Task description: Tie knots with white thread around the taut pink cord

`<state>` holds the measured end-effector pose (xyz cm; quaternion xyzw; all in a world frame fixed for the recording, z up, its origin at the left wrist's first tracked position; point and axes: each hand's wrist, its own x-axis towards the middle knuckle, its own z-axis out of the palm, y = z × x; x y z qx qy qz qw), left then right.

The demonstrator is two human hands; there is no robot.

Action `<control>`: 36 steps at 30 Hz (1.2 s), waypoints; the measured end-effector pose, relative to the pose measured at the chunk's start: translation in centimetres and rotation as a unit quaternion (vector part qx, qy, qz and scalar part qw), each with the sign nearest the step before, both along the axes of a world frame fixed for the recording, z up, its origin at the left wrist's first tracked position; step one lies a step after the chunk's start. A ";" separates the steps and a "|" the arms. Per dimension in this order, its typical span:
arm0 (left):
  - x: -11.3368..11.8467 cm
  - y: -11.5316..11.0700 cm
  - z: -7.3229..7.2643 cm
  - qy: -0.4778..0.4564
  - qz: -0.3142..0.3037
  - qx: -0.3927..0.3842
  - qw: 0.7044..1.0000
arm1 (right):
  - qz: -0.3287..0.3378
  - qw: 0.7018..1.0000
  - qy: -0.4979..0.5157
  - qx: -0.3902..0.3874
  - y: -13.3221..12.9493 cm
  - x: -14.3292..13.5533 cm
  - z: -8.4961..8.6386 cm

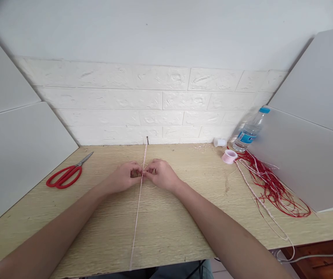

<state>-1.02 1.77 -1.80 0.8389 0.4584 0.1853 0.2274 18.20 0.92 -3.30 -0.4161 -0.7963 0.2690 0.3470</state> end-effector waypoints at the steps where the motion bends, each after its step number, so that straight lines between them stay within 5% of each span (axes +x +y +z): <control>1: 0.1 -0.1 0.0 0.000 0.004 0.003 1.000 | 0.000 1.000 0.000 0.001 0.0 0.0 -0.1; 24: -0.5 0.2 1.4 -0.143 0.125 -0.036 0.981 | -0.041 0.999 -0.019 0.003 0.1 0.1 0.2; 31: -0.7 -0.5 2.4 -0.143 0.050 -0.143 0.978 | -0.042 0.999 -0.023 0.008 0.2 0.1 0.0; 36: -0.9 -1.0 3.1 -0.119 -0.052 -0.288 0.949 | -0.039 0.999 -0.026 0.000 0.2 0.1 -0.1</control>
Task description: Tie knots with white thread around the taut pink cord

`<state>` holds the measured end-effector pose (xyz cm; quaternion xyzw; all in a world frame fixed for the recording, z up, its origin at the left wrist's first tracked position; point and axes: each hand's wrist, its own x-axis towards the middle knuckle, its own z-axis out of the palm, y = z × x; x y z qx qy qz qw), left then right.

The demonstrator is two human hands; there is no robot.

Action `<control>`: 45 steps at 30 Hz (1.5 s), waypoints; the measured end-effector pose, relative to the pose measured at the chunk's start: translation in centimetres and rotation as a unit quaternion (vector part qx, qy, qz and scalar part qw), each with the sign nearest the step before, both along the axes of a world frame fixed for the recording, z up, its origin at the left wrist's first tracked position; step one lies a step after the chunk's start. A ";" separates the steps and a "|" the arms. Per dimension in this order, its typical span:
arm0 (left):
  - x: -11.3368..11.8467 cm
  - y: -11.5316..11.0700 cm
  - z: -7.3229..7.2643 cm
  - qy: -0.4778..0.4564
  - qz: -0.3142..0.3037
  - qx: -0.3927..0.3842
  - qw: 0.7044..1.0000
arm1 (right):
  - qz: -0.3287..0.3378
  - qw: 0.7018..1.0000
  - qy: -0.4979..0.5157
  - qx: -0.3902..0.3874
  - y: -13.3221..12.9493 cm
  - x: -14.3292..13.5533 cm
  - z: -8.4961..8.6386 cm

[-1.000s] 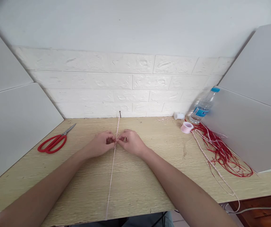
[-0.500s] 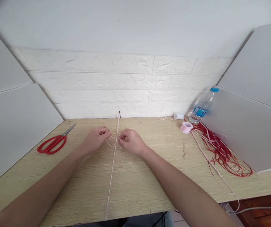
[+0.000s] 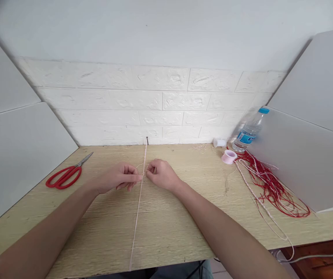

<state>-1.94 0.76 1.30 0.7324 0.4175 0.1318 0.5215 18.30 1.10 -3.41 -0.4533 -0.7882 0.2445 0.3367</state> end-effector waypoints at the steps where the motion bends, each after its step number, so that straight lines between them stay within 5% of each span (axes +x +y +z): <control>1: 0.0 -0.1 0.1 0.010 -0.022 -0.019 1.000 | 0.001 1.000 0.001 0.002 0.0 0.0 0.0; 9: 0.2 -0.8 0.4 0.075 -0.128 -0.056 0.987 | 0.006 1.000 -0.001 0.009 0.1 0.0 -0.1; 16: 0.1 -0.1 -0.8 0.149 -0.009 -0.022 0.989 | 0.018 1.000 0.007 0.008 0.0 0.0 0.0; 23: -0.1 0.3 -1.0 0.131 -0.028 -0.034 0.990 | 0.017 1.000 0.002 -0.003 0.1 0.0 0.0; 34: -1.1 -1.3 2.6 0.135 -0.225 -0.149 0.954 | 0.015 1.000 0.008 -0.002 0.1 0.1 -0.1; 36: -1.4 -1.0 2.7 0.130 -0.184 -0.125 0.966 | 0.016 1.000 0.009 -0.007 0.1 0.0 -0.1; 41: -0.9 0.0 1.4 0.146 0.029 -0.028 0.988 | 0.026 0.999 0.015 -0.017 0.0 0.0 0.0; 45: 0.0 -0.1 0.2 0.178 0.030 -0.011 0.984 | 0.028 0.999 0.013 -0.015 0.1 0.0 -0.1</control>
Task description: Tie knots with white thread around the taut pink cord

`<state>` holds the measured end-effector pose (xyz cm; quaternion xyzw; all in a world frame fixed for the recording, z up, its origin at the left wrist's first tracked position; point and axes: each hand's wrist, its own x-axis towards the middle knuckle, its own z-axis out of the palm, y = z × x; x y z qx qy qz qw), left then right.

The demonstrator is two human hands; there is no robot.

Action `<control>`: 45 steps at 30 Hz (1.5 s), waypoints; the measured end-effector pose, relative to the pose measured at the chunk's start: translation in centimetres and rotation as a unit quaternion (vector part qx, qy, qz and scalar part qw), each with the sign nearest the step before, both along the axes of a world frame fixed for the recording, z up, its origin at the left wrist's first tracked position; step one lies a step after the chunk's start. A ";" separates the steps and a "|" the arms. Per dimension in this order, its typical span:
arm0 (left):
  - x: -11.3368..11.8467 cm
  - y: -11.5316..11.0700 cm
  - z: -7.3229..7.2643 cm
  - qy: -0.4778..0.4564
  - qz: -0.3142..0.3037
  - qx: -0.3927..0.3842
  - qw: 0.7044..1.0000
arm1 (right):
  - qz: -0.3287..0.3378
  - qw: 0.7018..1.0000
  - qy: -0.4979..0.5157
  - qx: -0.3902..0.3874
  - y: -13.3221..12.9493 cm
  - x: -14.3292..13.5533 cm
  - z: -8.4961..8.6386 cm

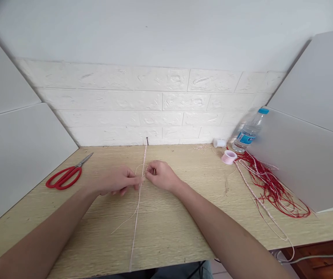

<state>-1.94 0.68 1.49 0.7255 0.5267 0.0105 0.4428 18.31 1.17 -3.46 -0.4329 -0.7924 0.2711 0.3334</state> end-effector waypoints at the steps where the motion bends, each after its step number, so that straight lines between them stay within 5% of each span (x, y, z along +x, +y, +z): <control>1: 0.1 0.0 -0.3 0.000 -0.005 -0.005 1.000 | 0.001 1.000 0.001 -0.003 0.0 0.0 0.0; 10: -0.5 0.7 -0.9 -0.095 -0.003 -0.048 0.994 | 0.017 0.993 0.089 -0.072 -0.1 0.6 1.1; 17: -0.7 1.0 -0.5 -0.106 0.026 -0.030 0.994 | 0.067 0.961 0.202 -0.179 -0.4 0.6 1.4; 30: -2.4 1.5 -0.3 -0.002 -0.022 0.030 0.999 | 0.029 0.985 0.090 -0.147 -0.1 0.7 0.8; 35: -1.3 1.2 -0.2 -0.045 0.018 0.133 0.990 | 0.016 0.989 0.066 -0.130 -0.1 0.6 0.4; 45: -0.2 0.8 -0.6 -0.101 -0.029 0.131 0.986 | 0.024 0.995 -0.010 -0.100 -0.2 0.5 0.8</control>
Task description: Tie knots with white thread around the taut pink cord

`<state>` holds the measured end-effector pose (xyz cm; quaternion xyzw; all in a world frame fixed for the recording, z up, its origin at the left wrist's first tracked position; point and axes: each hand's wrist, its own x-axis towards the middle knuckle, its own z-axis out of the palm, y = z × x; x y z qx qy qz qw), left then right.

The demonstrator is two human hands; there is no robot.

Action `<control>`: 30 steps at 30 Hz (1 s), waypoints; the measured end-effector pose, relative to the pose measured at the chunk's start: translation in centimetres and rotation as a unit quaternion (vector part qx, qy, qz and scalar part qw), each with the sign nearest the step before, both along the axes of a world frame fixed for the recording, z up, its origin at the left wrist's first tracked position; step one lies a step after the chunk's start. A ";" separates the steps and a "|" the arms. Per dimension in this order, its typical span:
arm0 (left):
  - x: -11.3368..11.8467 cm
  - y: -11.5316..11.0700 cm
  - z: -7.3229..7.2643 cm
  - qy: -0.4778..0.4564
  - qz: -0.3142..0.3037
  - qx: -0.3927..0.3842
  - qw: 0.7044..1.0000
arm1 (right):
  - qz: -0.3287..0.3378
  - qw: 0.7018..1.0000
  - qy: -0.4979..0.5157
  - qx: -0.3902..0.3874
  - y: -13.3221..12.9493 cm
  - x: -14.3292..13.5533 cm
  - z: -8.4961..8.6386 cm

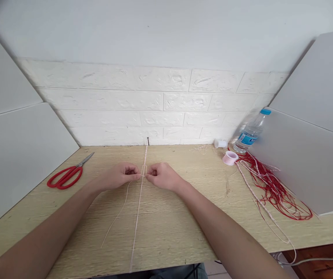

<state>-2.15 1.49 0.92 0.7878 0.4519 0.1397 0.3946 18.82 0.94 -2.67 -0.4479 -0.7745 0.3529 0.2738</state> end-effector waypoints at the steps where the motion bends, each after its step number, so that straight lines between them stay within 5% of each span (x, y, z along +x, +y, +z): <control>1: 0.0 0.0 0.0 0.001 0.003 -0.004 1.000 | 0.008 1.000 -0.008 0.007 0.0 0.0 0.1; 30: -0.1 0.5 -0.9 0.036 0.038 0.027 0.998 | 0.004 0.994 -0.070 0.084 -0.2 -0.5 -0.8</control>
